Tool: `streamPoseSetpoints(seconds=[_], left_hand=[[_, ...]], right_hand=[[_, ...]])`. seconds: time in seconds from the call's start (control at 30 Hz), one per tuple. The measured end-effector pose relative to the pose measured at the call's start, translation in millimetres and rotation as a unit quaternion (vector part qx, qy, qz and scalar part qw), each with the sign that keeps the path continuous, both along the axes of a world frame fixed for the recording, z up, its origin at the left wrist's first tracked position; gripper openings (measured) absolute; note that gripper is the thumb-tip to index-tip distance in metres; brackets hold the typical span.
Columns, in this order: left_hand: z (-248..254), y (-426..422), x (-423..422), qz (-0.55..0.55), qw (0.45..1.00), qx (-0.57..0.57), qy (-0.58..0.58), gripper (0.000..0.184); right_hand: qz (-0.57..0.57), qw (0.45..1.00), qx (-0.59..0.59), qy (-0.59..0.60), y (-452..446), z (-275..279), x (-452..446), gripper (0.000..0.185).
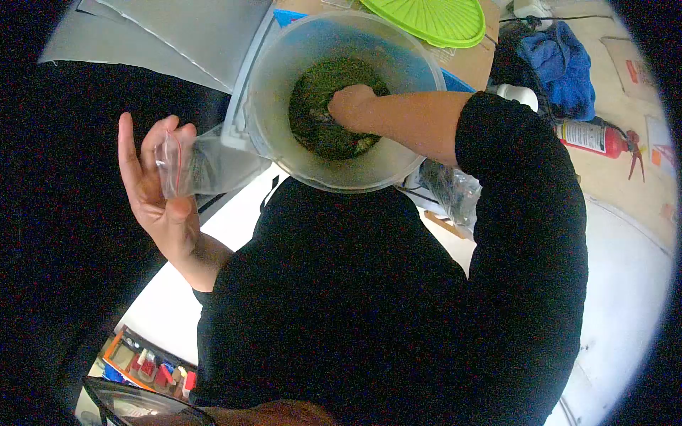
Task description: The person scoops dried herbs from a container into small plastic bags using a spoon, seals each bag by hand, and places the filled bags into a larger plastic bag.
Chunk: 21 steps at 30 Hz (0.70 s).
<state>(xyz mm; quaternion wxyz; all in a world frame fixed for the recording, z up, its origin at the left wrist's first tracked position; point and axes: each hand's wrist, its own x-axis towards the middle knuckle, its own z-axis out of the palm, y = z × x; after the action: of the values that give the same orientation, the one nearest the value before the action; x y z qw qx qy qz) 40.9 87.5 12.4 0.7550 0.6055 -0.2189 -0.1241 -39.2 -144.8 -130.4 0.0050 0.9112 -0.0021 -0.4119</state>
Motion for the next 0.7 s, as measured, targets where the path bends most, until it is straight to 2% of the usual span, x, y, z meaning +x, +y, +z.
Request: streamPoseSetpoints(seconds=[0.13, 0.23, 0.27, 0.33, 0.53, 0.63, 0.7], left_hand=[[-1.7, -1.2, 2.3, 0.03, 0.999, -0.023, -0.018, 0.118], [0.3, -3.6, 1.4, 0.026, 0.999, -0.01, -0.017, 0.117], [0.0, -5.4, 1.6, 0.02, 1.0, -0.006, -0.022, 0.118], [0.0, -7.0, 0.9, 0.012, 0.999, 0.006, -0.03, 0.119], [-5.2, -14.3, 0.3, 0.004, 0.999, -0.008, -0.045, 0.118], [-6.6, -13.6, 0.7, 0.007, 0.999, -0.007, -0.042, 0.118], [-5.1, -13.6, 0.1, 0.002, 1.0, -0.002, -0.031, 0.117]], right_hand=[[-0.024, 0.996, 0.077, -0.035, 4.8, 16.5, 4.2, 0.016], [-0.066, 0.986, 0.146, -0.049, 1.9, -11.5, 6.8, 0.015], [-0.06, 0.986, 0.134, -0.074, -2.0, -17.9, 3.1, 0.014], [-0.045, 0.985, 0.109, -0.122, -2.6, 3.9, 0.7, 0.012], [0.086, 0.993, 0.039, -0.065, 11.4, 49.0, -7.4, 0.01], [0.073, 0.991, 0.072, -0.089, 2.1, 53.9, -5.6, 0.011], [0.05, 0.982, 0.063, -0.168, -4.4, 43.8, 6.1, 0.012]])
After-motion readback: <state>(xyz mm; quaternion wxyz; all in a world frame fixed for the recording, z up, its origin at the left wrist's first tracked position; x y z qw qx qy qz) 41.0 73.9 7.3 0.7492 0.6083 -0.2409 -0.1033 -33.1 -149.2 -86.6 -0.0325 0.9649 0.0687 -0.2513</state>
